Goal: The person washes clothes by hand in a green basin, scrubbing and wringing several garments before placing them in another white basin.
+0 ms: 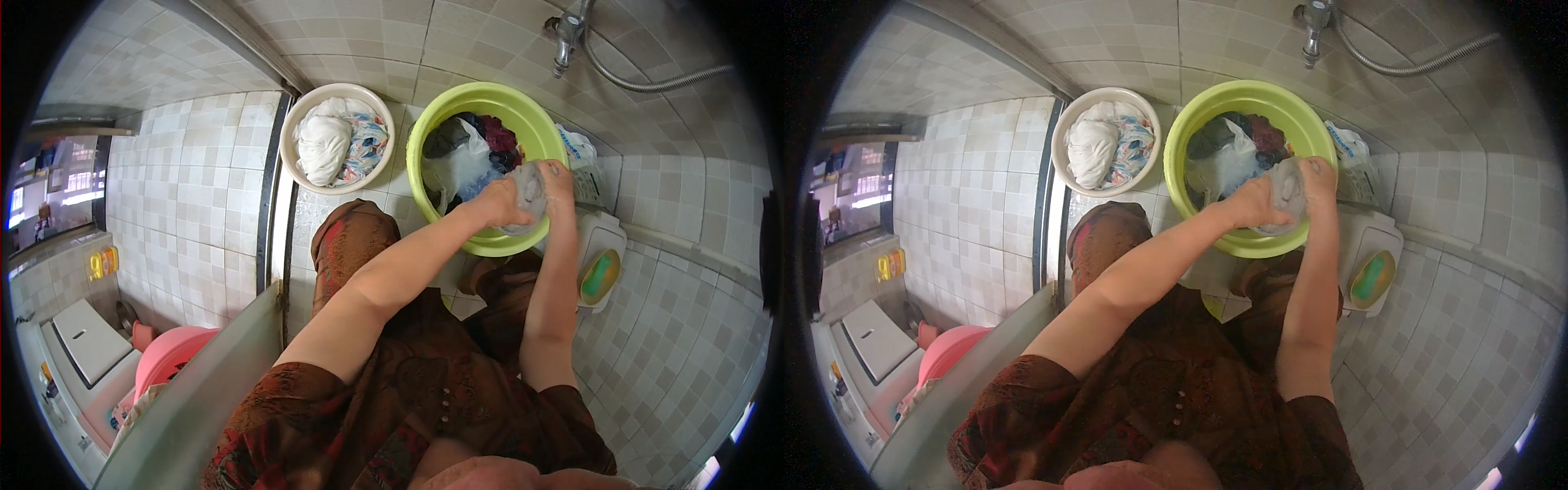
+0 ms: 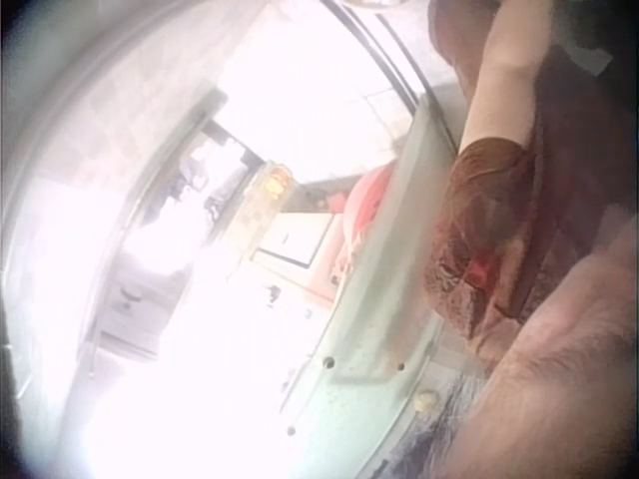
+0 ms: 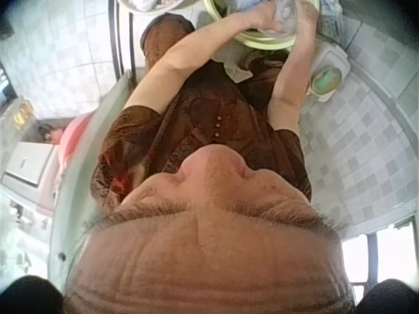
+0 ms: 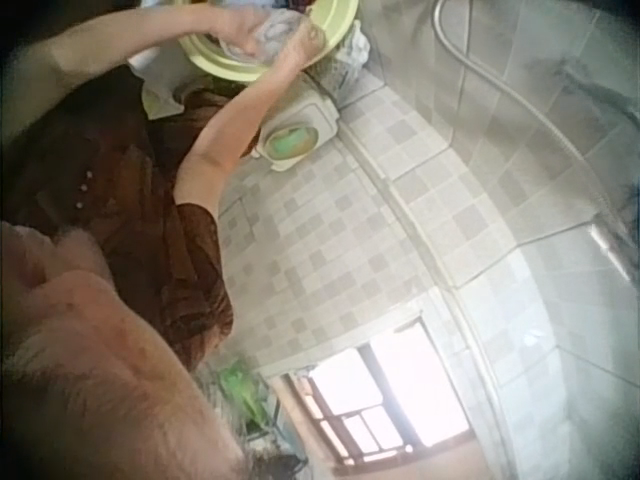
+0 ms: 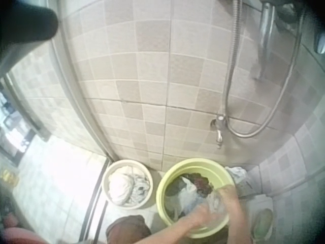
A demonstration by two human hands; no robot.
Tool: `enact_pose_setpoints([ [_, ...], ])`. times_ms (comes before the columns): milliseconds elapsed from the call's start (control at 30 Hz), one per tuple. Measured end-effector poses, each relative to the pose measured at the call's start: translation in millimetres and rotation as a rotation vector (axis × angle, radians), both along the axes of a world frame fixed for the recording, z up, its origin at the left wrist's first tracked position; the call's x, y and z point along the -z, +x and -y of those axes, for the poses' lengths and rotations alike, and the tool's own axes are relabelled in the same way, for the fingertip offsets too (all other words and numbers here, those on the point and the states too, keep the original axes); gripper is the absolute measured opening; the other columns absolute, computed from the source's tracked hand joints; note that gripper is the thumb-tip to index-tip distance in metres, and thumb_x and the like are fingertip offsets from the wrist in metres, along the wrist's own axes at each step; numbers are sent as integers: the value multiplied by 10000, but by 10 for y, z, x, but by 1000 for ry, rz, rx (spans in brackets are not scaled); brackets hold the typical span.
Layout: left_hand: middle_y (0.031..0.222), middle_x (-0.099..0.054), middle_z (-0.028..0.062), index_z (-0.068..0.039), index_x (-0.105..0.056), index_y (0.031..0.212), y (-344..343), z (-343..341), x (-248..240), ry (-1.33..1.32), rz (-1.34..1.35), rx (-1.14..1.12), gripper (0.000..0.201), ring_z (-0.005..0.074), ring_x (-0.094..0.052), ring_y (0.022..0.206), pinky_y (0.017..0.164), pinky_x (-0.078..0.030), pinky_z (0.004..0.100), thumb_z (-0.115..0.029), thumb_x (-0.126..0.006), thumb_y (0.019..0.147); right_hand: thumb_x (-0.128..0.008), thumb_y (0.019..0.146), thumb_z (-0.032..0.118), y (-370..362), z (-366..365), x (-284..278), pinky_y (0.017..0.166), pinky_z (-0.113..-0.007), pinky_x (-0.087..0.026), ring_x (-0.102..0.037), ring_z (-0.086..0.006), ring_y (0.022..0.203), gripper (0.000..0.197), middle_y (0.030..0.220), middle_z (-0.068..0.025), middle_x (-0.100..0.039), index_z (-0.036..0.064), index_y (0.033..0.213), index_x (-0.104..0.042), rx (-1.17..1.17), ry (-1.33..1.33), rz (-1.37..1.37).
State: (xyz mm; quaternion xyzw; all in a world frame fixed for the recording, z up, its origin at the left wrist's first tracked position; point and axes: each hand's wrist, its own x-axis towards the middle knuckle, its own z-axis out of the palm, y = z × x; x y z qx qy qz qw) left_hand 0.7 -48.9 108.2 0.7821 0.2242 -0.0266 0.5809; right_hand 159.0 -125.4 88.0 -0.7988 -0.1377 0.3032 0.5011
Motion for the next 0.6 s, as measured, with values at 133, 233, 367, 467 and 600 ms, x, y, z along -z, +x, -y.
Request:
enact_pose_setpoints([
  [133, 1088, -575, 255, 85, -472, 1086, 15, 104, 221, 226, -99, 45, 730, 333, -596, 992, 847, -490, 383, -374, -778, 608, -622, 743, 203, -7, 8, 302, 687, -381, -468, -607, -325, 723, 283, 765, -238, -607, -51, 863, -594, -155, -247, 405],
  [233, 1050, -580, 236, 71, -456, 1069, -71, 111, 161, 313, -149, 81, 653, 340, -614, 939, 807, -509, 385, -321, -766, 649, -601, 806, 239, -265, -80, 186, 687, -397, -457, -602, -347, 738, 278, 784, -212, -615, -37, 827, -580, -218, -415, 702],
  [367, 1020, -579, 209, 36, -432, 1074, -124, 104, 220, 382, -185, 3, 584, 361, -618, 902, 780, -515, 407, -267, -745, 685, -609, 815, 314, -441, -122, 207, 739, -435, -456, -583, -421, 845, 358, 844, -258, -611, -39, 872, -591, -126, -350, 685],
  [467, 973, -585, 202, -17, -412, 1115, -211, -137, 142, 548, -115, -98, 553, 364, -623, 849, 725, -519, 418, -199, -708, 686, -599, 856, 345, -460, -229, 90, 743, -382, -458, -590, -284, 894, 373, 950, -159, -626, -5, 983, -591, -151, -84, 435],
  [600, 868, -632, 145, -170, -406, 1262, -377, -773, -400, 704, 15, -190, 709, 335, -624, 811, 712, -505, 412, -252, -720, 632, -606, 864, 363, -664, -396, -405, 846, -311, -446, -575, -194, 982, 452, 1141, -141, -575, 33, 1165, -542, -147, 81, 111],
])
